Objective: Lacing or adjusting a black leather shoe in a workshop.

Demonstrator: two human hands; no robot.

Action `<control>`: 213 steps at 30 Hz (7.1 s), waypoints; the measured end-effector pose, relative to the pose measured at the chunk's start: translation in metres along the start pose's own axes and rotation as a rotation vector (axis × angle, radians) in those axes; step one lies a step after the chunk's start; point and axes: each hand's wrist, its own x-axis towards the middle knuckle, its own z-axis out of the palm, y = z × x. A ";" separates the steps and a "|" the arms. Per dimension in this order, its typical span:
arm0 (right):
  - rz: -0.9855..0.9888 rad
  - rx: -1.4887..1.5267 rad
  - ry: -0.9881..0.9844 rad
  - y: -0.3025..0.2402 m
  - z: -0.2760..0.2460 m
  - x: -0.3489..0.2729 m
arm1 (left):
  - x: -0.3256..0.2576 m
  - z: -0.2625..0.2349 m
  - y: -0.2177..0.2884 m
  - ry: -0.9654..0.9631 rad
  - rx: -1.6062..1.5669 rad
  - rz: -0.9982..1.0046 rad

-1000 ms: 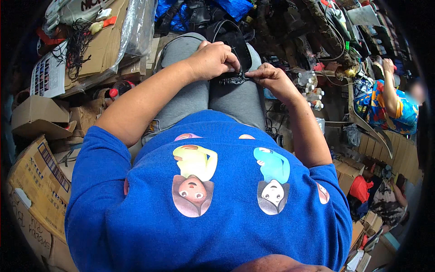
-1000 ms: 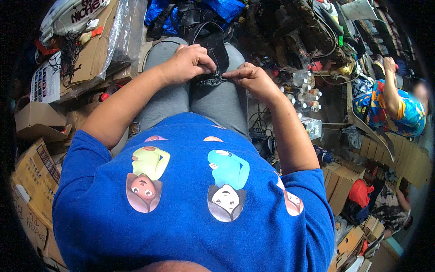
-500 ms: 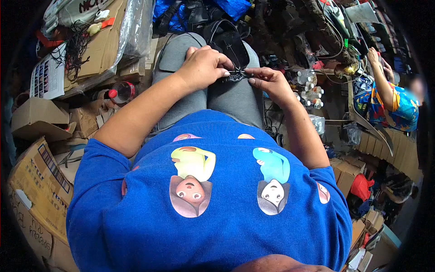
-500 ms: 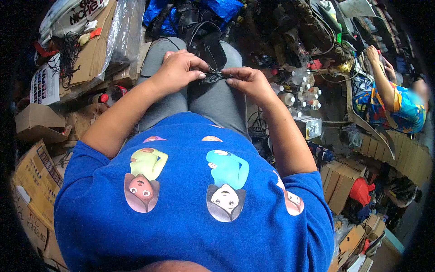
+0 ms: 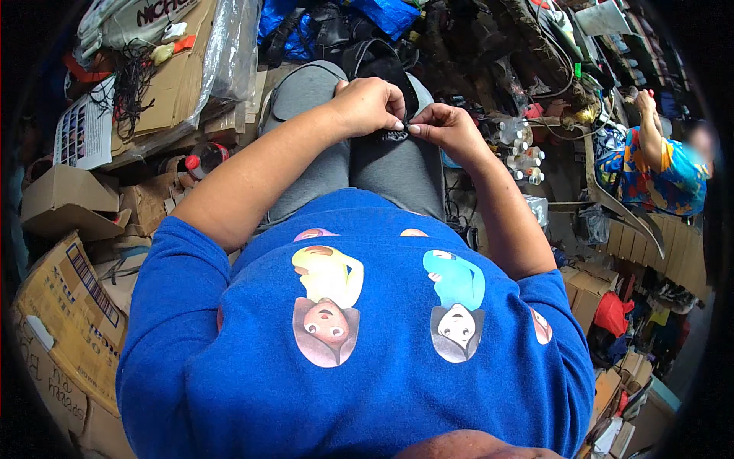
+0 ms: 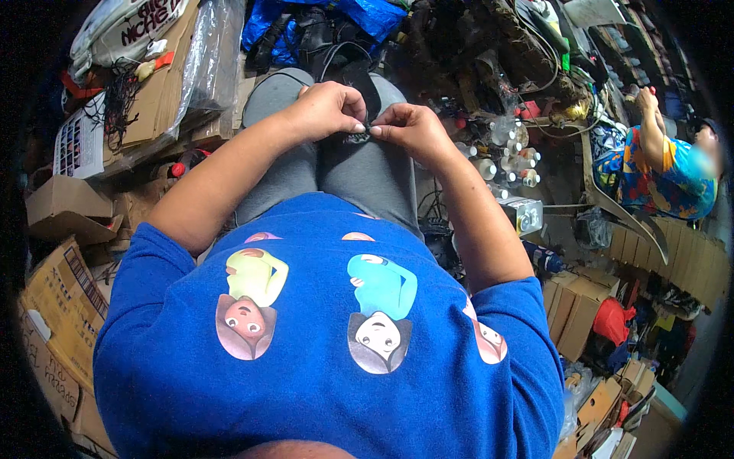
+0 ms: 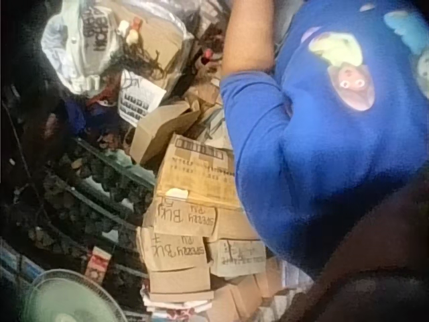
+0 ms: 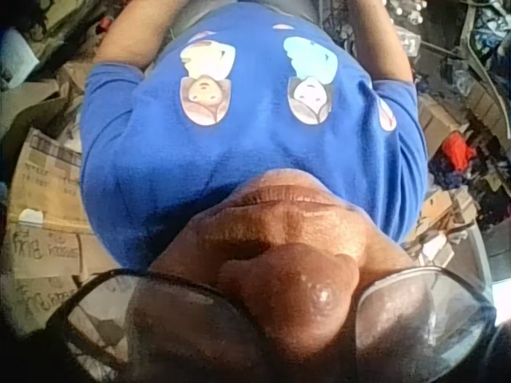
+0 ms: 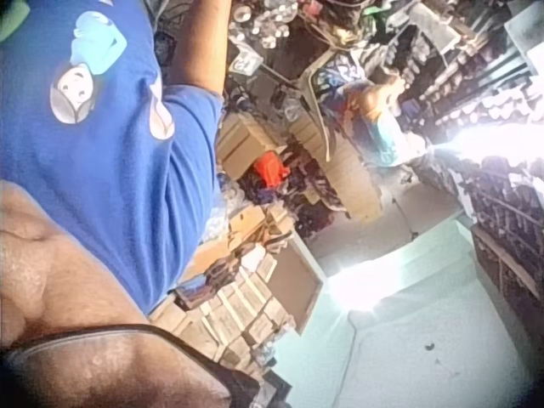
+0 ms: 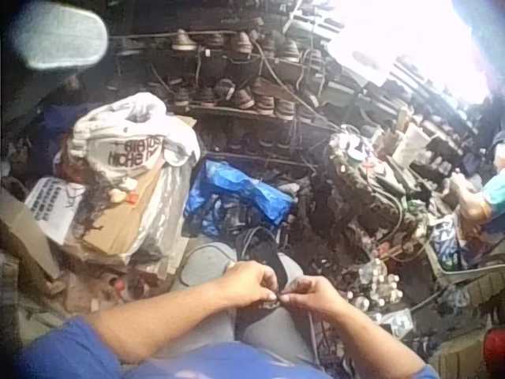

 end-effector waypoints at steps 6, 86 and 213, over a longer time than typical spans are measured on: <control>0.036 0.144 0.005 0.015 -0.027 -0.008 | -0.011 -0.014 -0.021 -0.023 -0.206 0.019; -0.200 0.163 -0.216 -0.038 -0.039 -0.051 | -0.097 -0.058 -0.040 0.274 0.466 0.336; -0.214 -0.898 0.032 -0.040 0.001 0.035 | -0.059 0.011 -0.008 0.282 0.174 0.346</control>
